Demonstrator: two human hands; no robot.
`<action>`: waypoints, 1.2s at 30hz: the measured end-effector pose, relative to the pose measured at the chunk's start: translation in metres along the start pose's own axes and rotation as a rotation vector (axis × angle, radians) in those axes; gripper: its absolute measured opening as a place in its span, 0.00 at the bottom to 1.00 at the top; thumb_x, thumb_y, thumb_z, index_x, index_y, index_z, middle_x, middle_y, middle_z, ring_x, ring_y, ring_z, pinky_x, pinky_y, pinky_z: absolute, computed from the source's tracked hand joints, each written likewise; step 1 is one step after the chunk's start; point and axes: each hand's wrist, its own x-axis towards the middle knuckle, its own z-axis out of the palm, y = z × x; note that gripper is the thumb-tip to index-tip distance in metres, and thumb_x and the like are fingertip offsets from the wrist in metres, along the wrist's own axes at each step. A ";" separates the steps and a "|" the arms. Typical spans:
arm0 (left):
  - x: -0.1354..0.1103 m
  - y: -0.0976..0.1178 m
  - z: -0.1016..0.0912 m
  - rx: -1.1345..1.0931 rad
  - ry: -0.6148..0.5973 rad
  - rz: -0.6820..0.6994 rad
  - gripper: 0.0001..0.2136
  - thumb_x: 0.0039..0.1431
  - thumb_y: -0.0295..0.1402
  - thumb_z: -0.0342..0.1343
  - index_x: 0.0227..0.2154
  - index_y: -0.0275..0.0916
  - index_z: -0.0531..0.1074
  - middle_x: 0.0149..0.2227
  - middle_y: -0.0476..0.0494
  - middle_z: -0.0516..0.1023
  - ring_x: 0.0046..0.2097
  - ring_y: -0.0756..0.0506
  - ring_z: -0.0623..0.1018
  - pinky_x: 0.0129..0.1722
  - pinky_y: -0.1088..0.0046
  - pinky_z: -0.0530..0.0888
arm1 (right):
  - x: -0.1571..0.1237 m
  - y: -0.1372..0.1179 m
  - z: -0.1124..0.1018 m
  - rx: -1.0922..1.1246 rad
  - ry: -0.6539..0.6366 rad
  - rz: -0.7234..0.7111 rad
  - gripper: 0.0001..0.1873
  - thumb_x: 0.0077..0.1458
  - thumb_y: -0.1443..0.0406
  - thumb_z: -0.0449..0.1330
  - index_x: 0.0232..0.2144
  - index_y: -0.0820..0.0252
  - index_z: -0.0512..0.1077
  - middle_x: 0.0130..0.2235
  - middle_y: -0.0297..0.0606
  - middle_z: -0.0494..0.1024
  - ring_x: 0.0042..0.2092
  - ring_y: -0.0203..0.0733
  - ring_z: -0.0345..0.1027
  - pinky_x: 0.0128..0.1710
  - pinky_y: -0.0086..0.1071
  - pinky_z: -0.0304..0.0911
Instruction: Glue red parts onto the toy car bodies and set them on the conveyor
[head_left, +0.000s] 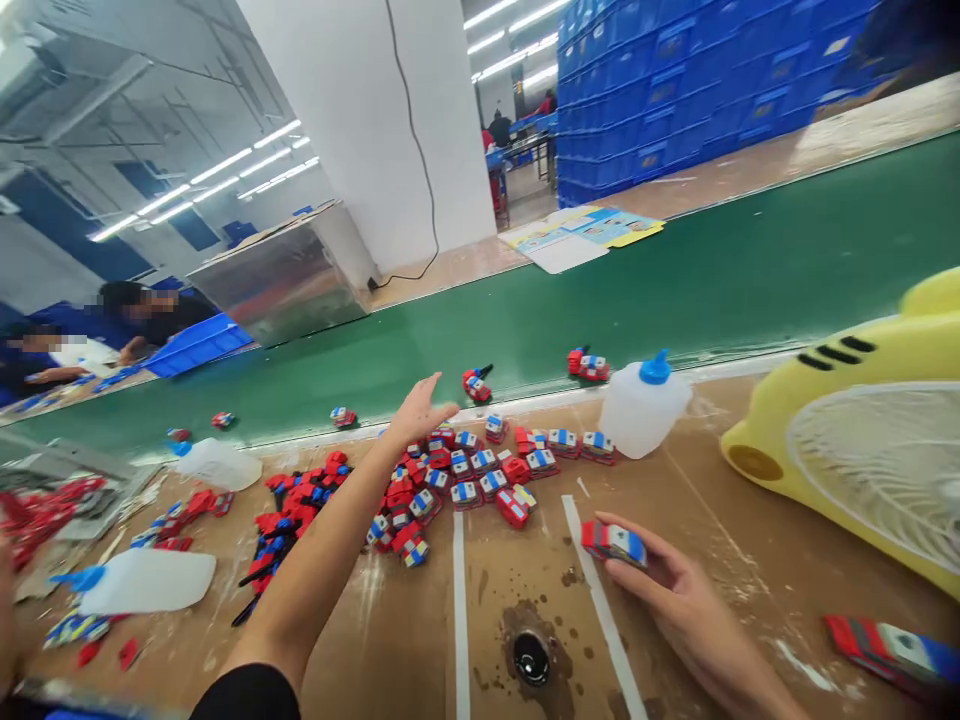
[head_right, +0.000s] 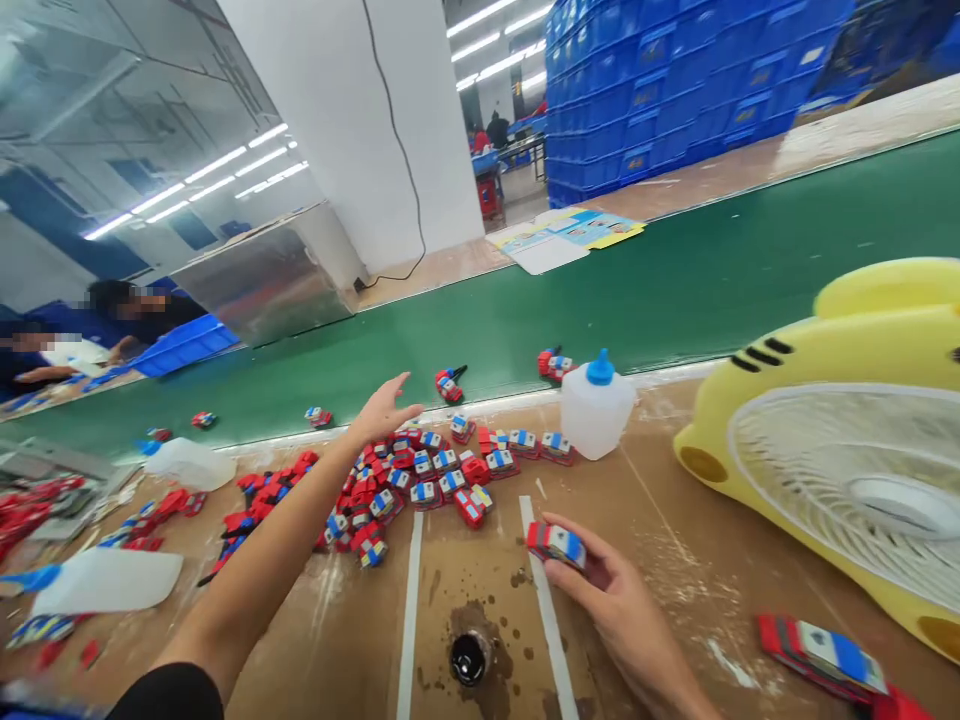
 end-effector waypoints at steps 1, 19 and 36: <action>-0.032 -0.013 -0.011 0.022 0.017 0.005 0.32 0.62 0.44 0.54 0.65 0.38 0.53 0.62 0.39 0.63 0.59 0.47 0.68 0.63 0.66 0.67 | -0.006 0.005 -0.003 0.090 -0.014 0.038 0.30 0.66 0.51 0.68 0.62 0.53 0.65 0.59 0.40 0.61 0.58 0.46 0.58 0.58 0.26 0.60; -0.232 -0.101 -0.010 0.377 0.079 -0.442 0.18 0.64 0.30 0.46 0.55 0.35 0.67 0.52 0.39 0.65 0.53 0.45 0.69 0.58 0.61 0.70 | -0.005 0.005 0.010 0.171 -0.023 -0.022 0.23 0.57 0.50 0.72 0.50 0.53 0.79 0.48 0.52 0.69 0.51 0.60 0.65 0.46 0.34 0.70; -0.271 -0.035 0.005 -0.682 0.036 -0.475 0.42 0.50 0.59 0.52 0.60 0.31 0.58 0.58 0.32 0.67 0.57 0.42 0.73 0.58 0.67 0.73 | -0.017 -0.005 0.014 0.365 -0.153 -0.027 0.32 0.56 0.50 0.75 0.59 0.47 0.71 0.56 0.48 0.63 0.57 0.53 0.57 0.64 0.49 0.40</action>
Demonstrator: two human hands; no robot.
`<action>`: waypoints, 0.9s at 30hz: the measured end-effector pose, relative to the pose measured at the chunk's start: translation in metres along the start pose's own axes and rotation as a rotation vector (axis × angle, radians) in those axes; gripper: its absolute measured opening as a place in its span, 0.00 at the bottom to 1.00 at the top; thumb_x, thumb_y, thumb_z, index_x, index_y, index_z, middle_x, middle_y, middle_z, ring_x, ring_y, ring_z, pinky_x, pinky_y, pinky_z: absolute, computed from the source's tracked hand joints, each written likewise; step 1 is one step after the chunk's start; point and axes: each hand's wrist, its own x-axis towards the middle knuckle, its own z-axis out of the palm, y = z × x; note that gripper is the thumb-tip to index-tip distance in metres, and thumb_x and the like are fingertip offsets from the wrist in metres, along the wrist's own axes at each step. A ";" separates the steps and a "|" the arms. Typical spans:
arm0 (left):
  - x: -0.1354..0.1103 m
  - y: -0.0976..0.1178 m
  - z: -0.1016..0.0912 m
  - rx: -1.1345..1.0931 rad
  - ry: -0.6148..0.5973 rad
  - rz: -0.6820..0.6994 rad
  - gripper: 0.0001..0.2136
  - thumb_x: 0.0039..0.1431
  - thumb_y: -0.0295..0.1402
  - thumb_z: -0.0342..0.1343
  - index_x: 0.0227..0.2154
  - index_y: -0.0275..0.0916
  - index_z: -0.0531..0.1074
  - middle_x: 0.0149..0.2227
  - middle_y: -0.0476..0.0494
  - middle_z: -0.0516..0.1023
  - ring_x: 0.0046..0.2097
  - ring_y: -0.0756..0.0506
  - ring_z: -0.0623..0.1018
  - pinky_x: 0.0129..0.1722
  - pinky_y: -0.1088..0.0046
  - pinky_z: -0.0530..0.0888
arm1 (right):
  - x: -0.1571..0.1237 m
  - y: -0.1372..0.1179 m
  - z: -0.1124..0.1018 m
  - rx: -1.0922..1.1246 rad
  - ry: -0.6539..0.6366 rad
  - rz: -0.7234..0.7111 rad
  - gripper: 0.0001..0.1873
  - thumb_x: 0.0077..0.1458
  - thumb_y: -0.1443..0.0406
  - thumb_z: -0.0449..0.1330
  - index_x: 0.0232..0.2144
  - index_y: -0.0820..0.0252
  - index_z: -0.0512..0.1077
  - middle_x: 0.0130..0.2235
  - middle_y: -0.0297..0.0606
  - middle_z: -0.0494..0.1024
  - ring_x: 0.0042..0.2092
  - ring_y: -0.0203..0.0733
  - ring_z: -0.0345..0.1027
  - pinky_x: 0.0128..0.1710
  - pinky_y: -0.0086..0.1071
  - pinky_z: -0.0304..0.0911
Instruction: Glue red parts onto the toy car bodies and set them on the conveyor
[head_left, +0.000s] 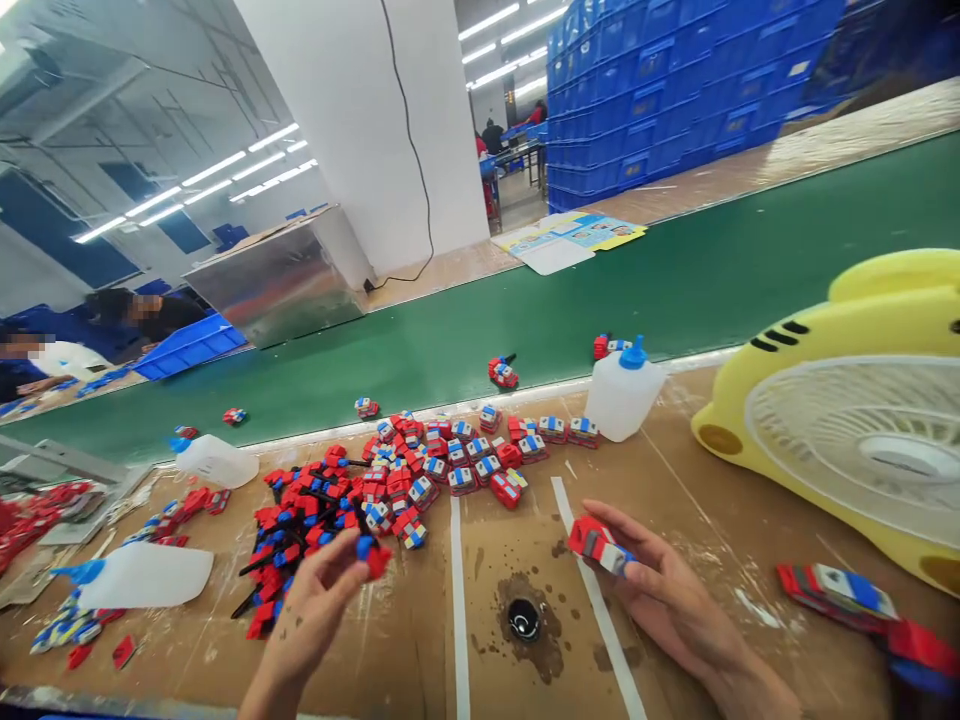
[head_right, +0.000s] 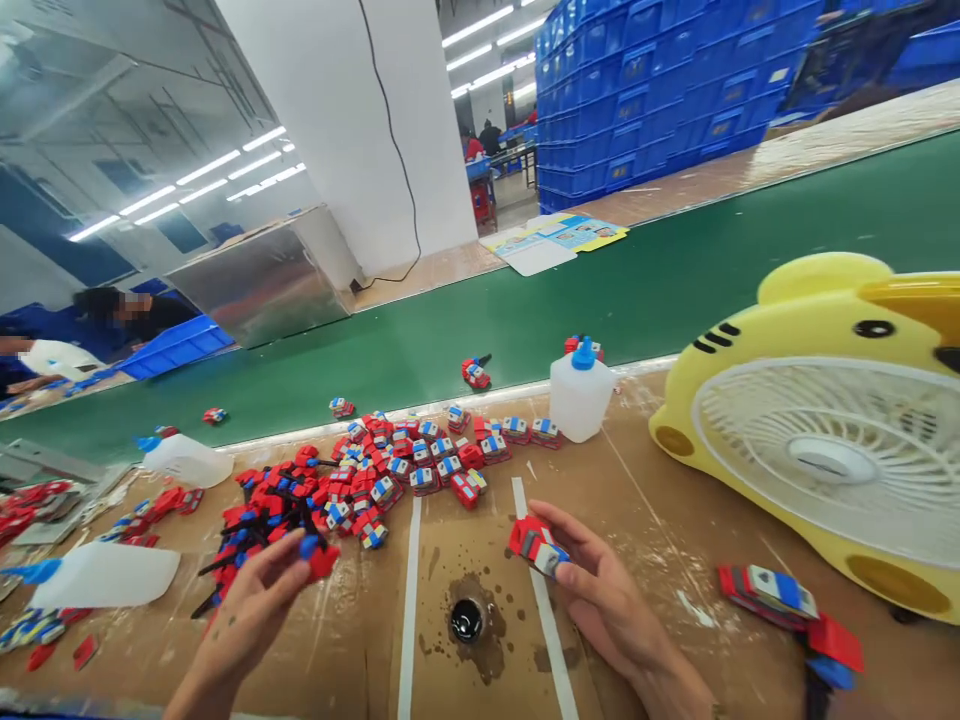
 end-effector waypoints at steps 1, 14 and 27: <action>-0.008 0.004 0.017 -0.093 -0.123 0.043 0.37 0.50 0.57 0.57 0.56 0.33 0.63 0.57 0.34 0.67 0.57 0.43 0.72 0.57 0.71 0.74 | -0.002 0.000 0.003 0.047 -0.032 0.004 0.34 0.56 0.51 0.75 0.60 0.49 0.71 0.55 0.48 0.64 0.56 0.49 0.58 0.63 0.41 0.46; -0.029 0.081 0.084 0.861 -0.372 1.407 0.21 0.57 0.22 0.52 0.51 0.49 0.72 0.56 0.48 0.68 0.55 0.46 0.67 0.50 0.70 0.74 | -0.019 0.003 0.012 -0.070 -0.122 -0.071 0.33 0.57 0.56 0.76 0.55 0.58 0.64 0.51 0.44 0.66 0.47 0.41 0.63 0.44 0.24 0.60; -0.022 0.082 0.108 1.044 -0.422 1.444 0.12 0.63 0.34 0.54 0.48 0.47 0.73 0.55 0.46 0.68 0.51 0.46 0.69 0.46 0.71 0.76 | -0.027 0.004 0.011 -0.001 -0.098 -0.030 0.33 0.56 0.56 0.77 0.56 0.55 0.68 0.51 0.42 0.67 0.52 0.41 0.62 0.51 0.26 0.60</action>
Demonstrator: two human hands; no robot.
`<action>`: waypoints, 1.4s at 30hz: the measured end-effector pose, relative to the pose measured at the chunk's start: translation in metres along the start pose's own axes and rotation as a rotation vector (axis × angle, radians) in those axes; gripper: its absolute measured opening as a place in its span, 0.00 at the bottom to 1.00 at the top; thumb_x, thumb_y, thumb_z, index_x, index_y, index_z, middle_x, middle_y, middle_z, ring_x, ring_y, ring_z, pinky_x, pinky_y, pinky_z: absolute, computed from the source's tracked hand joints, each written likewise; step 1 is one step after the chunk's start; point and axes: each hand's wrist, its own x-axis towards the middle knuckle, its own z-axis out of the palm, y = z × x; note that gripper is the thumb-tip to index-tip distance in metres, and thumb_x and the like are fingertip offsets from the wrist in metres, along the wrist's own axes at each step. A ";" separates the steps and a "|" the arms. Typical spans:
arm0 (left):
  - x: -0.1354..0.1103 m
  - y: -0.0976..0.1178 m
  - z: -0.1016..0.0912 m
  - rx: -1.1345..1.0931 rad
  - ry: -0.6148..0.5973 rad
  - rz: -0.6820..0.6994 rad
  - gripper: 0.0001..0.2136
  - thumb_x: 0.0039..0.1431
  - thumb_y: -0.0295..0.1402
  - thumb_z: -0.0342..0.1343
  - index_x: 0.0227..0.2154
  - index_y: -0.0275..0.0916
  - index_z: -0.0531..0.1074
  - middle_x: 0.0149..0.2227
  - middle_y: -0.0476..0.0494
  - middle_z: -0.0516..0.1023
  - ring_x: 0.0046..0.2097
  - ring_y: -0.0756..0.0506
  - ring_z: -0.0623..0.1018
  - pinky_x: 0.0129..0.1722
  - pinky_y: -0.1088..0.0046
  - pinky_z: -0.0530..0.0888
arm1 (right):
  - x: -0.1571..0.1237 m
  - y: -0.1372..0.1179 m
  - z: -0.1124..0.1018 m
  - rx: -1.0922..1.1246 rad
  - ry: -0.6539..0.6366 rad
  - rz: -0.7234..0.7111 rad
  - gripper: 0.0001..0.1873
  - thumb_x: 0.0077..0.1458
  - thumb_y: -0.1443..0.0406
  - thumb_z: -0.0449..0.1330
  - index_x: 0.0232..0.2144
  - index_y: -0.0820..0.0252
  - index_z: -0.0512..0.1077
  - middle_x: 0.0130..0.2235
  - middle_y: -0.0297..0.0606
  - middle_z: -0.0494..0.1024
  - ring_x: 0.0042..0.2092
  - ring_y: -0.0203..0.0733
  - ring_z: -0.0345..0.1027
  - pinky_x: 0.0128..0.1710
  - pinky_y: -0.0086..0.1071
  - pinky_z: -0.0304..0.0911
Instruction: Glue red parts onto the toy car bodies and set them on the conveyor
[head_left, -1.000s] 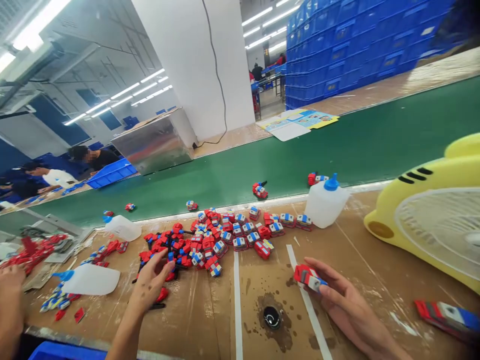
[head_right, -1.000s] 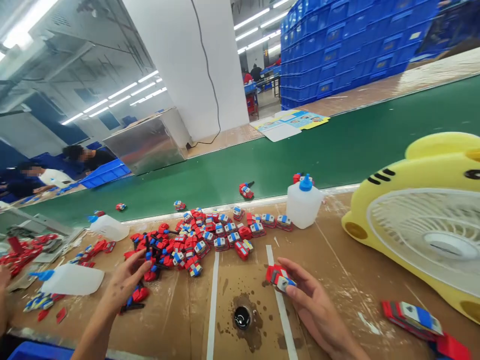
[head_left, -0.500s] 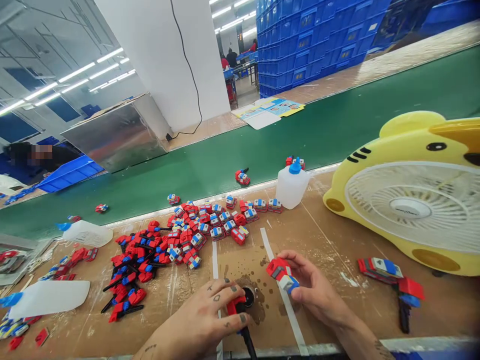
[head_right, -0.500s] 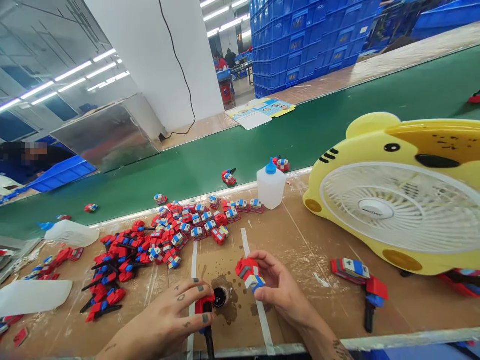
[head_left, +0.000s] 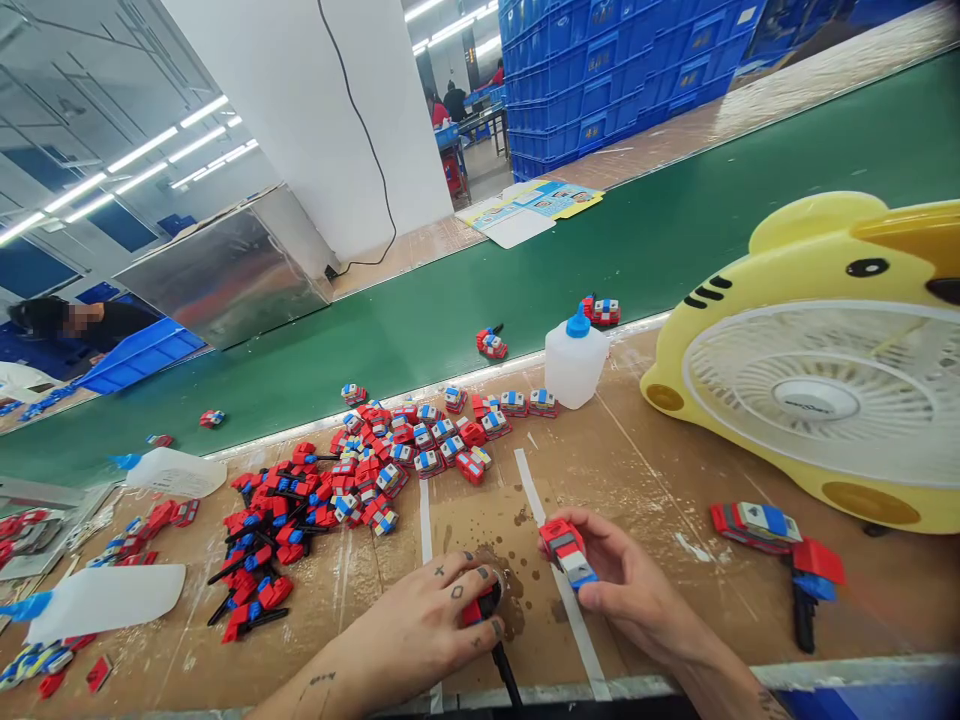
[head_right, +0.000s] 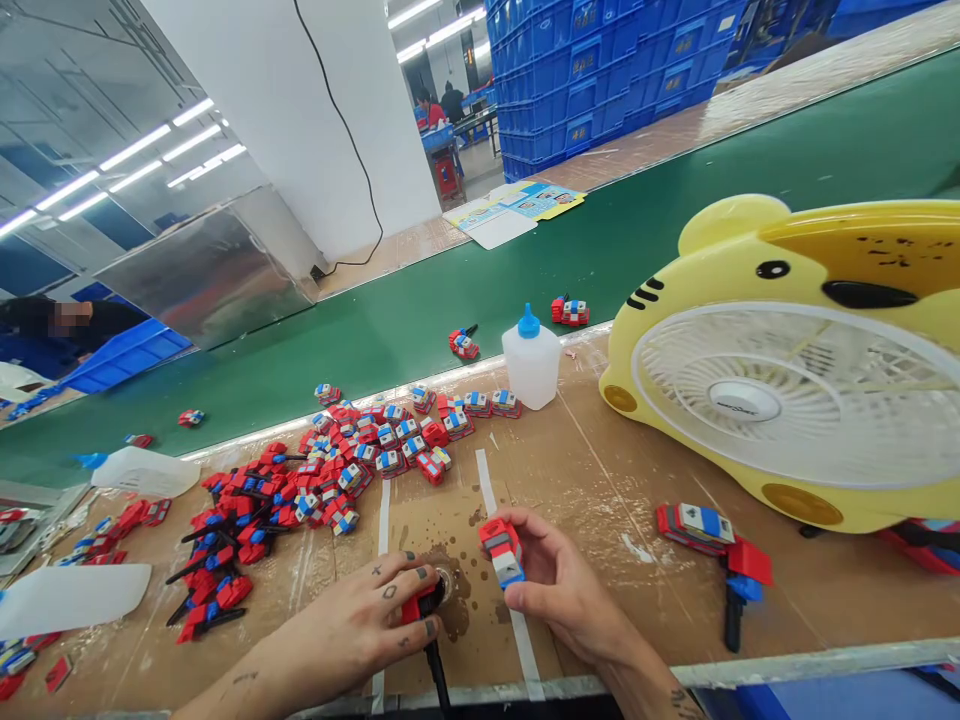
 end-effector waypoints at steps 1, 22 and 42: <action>0.001 0.000 -0.001 0.003 0.000 0.004 0.12 0.63 0.33 0.54 0.48 0.46 0.73 0.55 0.46 0.68 0.50 0.46 0.69 0.46 0.71 0.76 | 0.000 0.002 -0.002 -0.016 0.005 -0.021 0.33 0.56 0.56 0.77 0.57 0.56 0.67 0.51 0.43 0.66 0.52 0.42 0.62 0.51 0.26 0.61; 0.001 0.015 0.030 -1.581 0.662 -0.919 0.24 0.52 0.44 0.65 0.47 0.34 0.72 0.50 0.36 0.75 0.52 0.45 0.76 0.53 0.76 0.74 | 0.016 0.023 0.052 -0.162 0.060 -0.221 0.28 0.62 0.58 0.73 0.56 0.55 0.65 0.53 0.44 0.64 0.54 0.45 0.62 0.54 0.29 0.64; 0.070 -0.032 0.018 -1.321 0.807 -0.894 0.31 0.46 0.35 0.63 0.52 0.37 0.56 0.49 0.41 0.71 0.48 0.53 0.75 0.50 0.83 0.74 | 0.060 0.008 0.081 -1.315 0.242 -0.742 0.21 0.74 0.66 0.50 0.65 0.60 0.54 0.60 0.47 0.56 0.61 0.54 0.51 0.59 0.47 0.52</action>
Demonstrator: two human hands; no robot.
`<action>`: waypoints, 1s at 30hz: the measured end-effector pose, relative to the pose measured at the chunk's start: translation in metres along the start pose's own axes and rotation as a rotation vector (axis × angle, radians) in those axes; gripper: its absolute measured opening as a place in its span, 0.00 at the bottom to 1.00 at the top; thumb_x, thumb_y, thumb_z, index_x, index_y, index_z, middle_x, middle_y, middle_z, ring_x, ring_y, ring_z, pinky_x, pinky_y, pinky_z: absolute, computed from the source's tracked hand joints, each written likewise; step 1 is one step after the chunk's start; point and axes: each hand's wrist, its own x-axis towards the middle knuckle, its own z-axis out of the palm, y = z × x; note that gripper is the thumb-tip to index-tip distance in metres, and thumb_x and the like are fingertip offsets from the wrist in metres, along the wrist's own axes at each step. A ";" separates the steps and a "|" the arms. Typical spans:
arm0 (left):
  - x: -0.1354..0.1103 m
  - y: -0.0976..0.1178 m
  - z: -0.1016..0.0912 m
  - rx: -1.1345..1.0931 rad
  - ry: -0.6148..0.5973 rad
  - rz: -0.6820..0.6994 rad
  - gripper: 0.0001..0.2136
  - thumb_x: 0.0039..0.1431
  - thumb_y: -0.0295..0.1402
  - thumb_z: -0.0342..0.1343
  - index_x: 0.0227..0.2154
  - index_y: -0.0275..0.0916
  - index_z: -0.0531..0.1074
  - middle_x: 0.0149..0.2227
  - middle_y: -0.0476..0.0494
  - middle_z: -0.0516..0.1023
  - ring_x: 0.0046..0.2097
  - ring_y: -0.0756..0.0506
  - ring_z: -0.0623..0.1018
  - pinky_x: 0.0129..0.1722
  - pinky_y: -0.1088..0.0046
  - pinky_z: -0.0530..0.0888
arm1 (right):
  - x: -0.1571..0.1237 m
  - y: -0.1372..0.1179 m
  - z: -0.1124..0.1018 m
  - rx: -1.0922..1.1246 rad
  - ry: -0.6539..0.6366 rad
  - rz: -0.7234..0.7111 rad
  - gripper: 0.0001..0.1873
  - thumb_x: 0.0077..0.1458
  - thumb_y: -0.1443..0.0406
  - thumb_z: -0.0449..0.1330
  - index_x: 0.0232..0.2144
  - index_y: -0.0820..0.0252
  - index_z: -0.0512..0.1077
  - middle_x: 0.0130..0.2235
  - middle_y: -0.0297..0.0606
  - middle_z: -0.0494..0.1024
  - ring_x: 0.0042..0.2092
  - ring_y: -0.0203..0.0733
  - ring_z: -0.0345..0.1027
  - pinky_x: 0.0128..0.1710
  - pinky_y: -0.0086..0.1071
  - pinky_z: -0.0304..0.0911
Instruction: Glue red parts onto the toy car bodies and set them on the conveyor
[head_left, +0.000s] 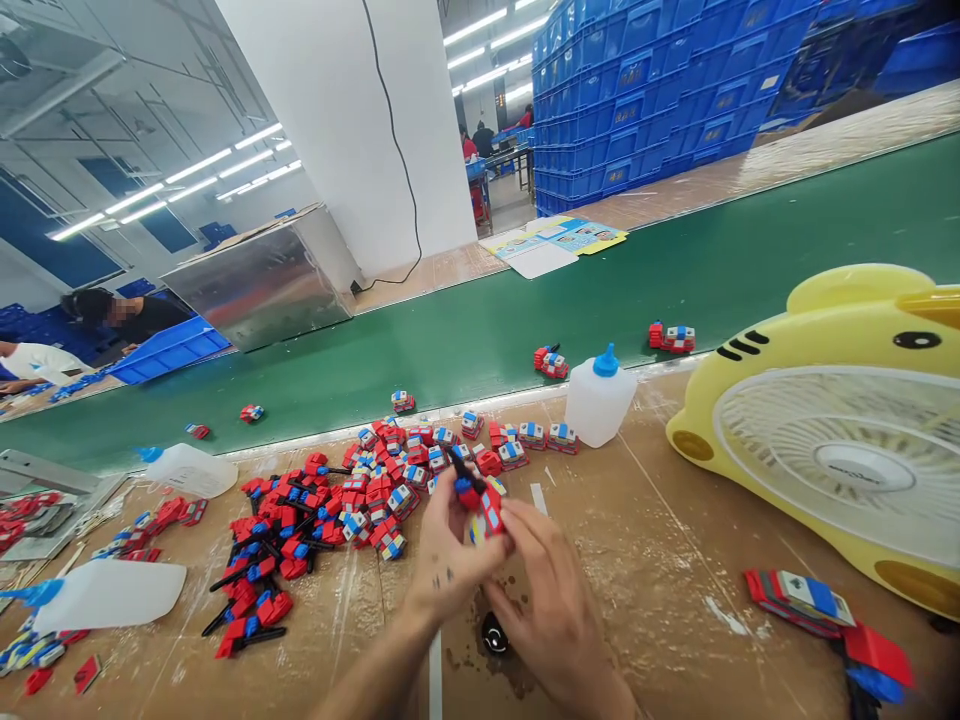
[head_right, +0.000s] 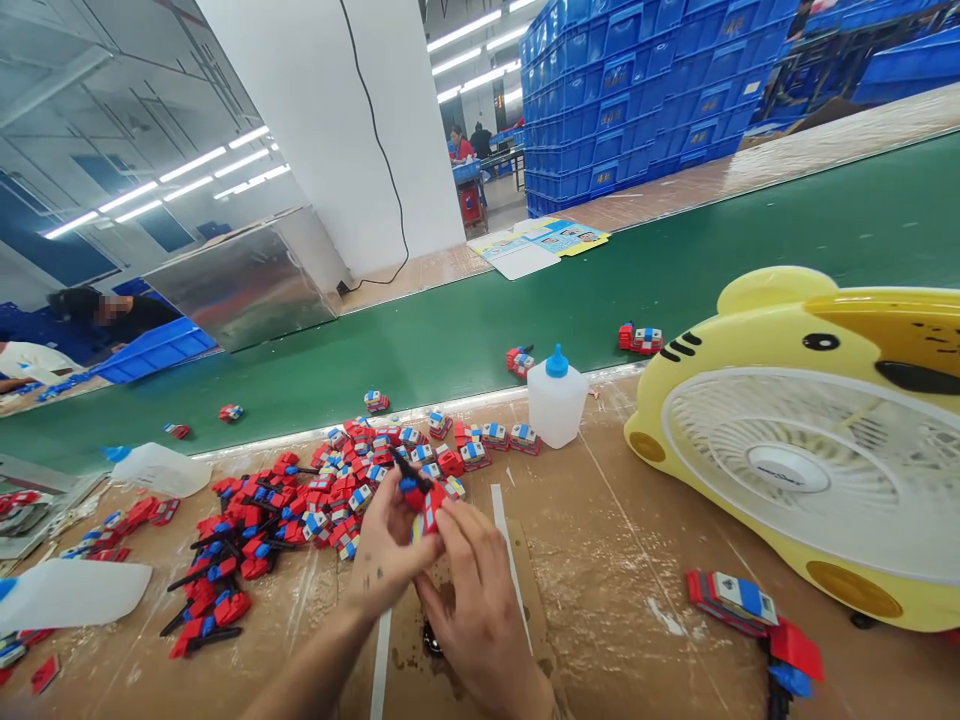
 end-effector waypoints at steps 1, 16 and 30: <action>0.023 0.005 -0.006 0.067 -0.012 0.015 0.31 0.45 0.37 0.64 0.51 0.37 0.58 0.46 0.43 0.72 0.45 0.53 0.74 0.47 0.82 0.74 | 0.000 0.006 -0.004 -0.009 -0.035 0.044 0.23 0.76 0.61 0.50 0.67 0.59 0.52 0.61 0.46 0.53 0.62 0.54 0.49 0.60 0.47 0.50; 0.310 -0.015 -0.014 1.345 -0.391 -0.262 0.24 0.55 0.35 0.63 0.53 0.33 0.67 0.49 0.38 0.71 0.51 0.44 0.74 0.53 0.58 0.77 | -0.022 0.052 -0.046 -0.021 -0.105 0.174 0.17 0.73 0.57 0.54 0.59 0.51 0.58 0.52 0.37 0.63 0.53 0.50 0.57 0.51 0.41 0.54; 0.086 0.051 -0.220 1.324 -0.068 -0.069 0.22 0.64 0.41 0.47 0.57 0.36 0.64 0.49 0.38 0.73 0.50 0.44 0.73 0.55 0.62 0.70 | 0.171 0.115 0.096 -0.185 -0.518 0.081 0.17 0.61 0.79 0.62 0.51 0.70 0.69 0.44 0.39 0.69 0.47 0.42 0.64 0.51 0.33 0.61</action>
